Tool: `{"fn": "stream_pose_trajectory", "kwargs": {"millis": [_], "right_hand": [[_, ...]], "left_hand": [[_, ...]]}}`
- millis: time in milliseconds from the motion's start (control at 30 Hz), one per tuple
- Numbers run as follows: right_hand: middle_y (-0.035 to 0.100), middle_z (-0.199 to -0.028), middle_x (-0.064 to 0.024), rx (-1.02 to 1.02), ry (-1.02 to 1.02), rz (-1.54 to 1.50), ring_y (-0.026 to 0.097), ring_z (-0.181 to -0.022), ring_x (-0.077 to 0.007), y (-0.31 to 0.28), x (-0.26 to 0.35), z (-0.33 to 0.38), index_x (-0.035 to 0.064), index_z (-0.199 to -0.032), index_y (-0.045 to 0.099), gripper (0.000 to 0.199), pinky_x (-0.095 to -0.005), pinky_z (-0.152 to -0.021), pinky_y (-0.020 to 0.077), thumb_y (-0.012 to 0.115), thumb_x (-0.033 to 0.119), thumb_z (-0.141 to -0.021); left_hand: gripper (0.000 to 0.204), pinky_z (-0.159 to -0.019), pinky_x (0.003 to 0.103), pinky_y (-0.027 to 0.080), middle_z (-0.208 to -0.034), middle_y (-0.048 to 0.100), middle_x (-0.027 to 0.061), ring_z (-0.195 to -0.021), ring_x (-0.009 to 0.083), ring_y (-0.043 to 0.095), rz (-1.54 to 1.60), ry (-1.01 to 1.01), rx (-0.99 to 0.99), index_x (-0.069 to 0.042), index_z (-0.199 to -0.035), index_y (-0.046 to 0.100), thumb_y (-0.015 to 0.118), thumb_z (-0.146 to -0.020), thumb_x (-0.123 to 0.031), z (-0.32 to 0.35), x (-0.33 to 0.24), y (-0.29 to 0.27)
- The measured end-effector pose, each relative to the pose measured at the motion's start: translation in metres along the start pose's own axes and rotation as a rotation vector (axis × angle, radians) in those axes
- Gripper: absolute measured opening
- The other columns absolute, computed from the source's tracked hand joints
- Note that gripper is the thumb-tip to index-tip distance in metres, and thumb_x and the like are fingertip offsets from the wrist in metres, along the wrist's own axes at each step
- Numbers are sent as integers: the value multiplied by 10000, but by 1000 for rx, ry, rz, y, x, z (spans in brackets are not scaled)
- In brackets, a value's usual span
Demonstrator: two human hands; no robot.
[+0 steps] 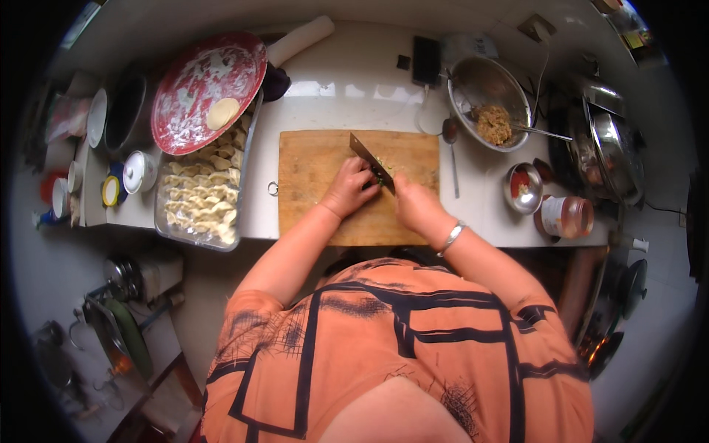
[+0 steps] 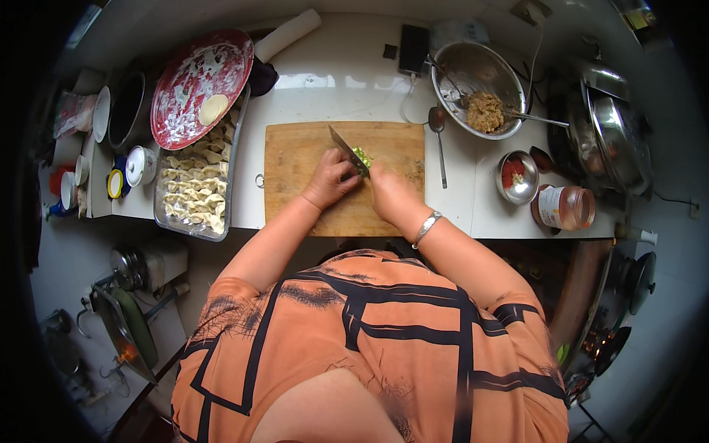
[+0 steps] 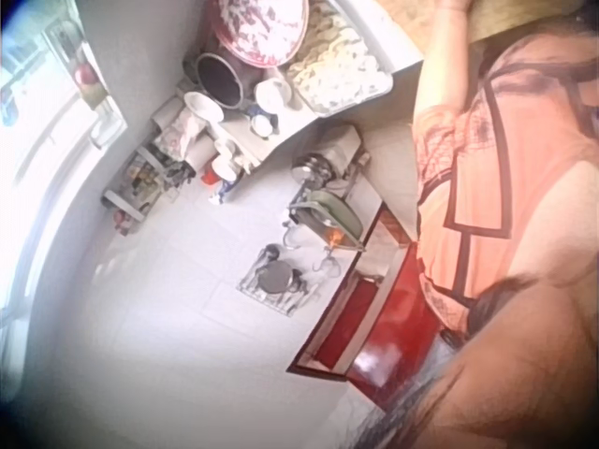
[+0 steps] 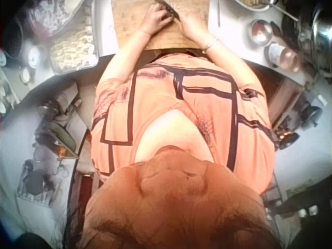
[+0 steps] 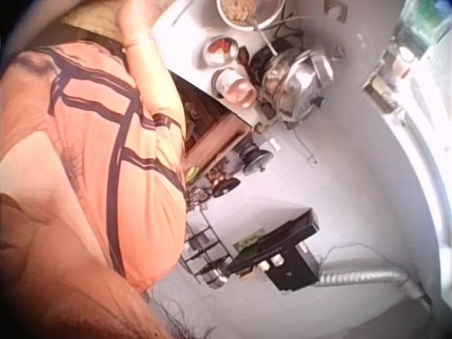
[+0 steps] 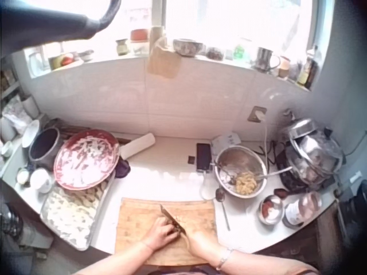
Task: The person pours oil into a pan, chops garlic and green chilies on a cutting board, and adds them to a bowl with red sauce. They also stir a pot of boiling dumplings on the stove.
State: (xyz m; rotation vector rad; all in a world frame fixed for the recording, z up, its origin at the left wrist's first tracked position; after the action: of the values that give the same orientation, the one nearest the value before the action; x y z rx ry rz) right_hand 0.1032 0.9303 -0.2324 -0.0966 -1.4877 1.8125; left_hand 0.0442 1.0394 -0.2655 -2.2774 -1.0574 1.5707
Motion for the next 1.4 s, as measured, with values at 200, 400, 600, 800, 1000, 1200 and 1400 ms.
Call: {"fn": "stream_pose_trajectory", "kwargs": {"millis": [200,400,600,800,1000,1200,1400], "right_hand": [[641,-758,-254,-36,39,-10,633,-716,-432,21,-8,-6,-3,-1076,460,270,-526,-650,504,538,113,-845],[644,-742,-240,-46,-2,-26,639,-702,-424,17,-3,-3,1,-1066,452,267,-517,-636,509,545,111,-841],[650,-759,-237,-39,16,18,648,-716,-417,19,-2,-3,7,-1062,453,259,-513,-634,514,540,102,-837],[655,-773,-237,-3,27,16,653,-735,-416,8,6,0,15,-1057,455,234,-512,-647,520,515,91,-843],[659,-786,-236,64,-39,122,660,-732,-411,-22,20,12,8,-1021,464,205,-504,-649,527,513,67,-831],[660,-787,-235,99,-123,177,665,-739,-398,-25,26,10,-2,-1022,467,201,-478,-655,534,498,42,-828],[658,-798,-234,88,-63,108,657,-762,-408,-5,16,-5,4,-1025,468,210,-493,-671,526,504,36,-821]], "left_hand": [[168,-807,423,447,-951,561,116,-926,325,527,-50,-23,26,-63,-768,617,753,-678,-103,0,-4,-1],[213,-859,430,414,-948,575,85,-940,307,532,-65,17,-32,-91,-774,620,778,-670,-190,2,-20,-27],[313,-815,424,406,-925,539,101,-905,327,489,-84,-9,107,-91,-763,552,806,-639,-225,5,-18,-19],[294,-800,420,417,-895,510,127,-893,339,476,-73,-58,77,-79,-747,528,783,-641,-181,7,-3,-7],[264,-797,425,442,-915,532,132,-898,340,505,-82,-22,62,-80,-758,547,774,-642,-151,9,1,-6],[256,-807,425,448,-918,537,133,-903,344,513,-37,-21,46,-80,-753,552,773,-640,-144,8,2,-6],[253,-794,428,446,-911,537,134,-895,346,510,-67,-67,54,-81,-744,550,774,-644,-146,9,3,-7]]}}
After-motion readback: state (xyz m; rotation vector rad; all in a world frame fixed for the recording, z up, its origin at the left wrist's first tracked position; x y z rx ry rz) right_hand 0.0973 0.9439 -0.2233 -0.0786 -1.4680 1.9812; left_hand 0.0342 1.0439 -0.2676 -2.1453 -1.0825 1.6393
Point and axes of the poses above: each hand's wrist, its own z-axis away from the middle knuckle, its own y-axis out of the palm, x = y × z, the point moved 9 cm from there along -z, towards the middle knuckle
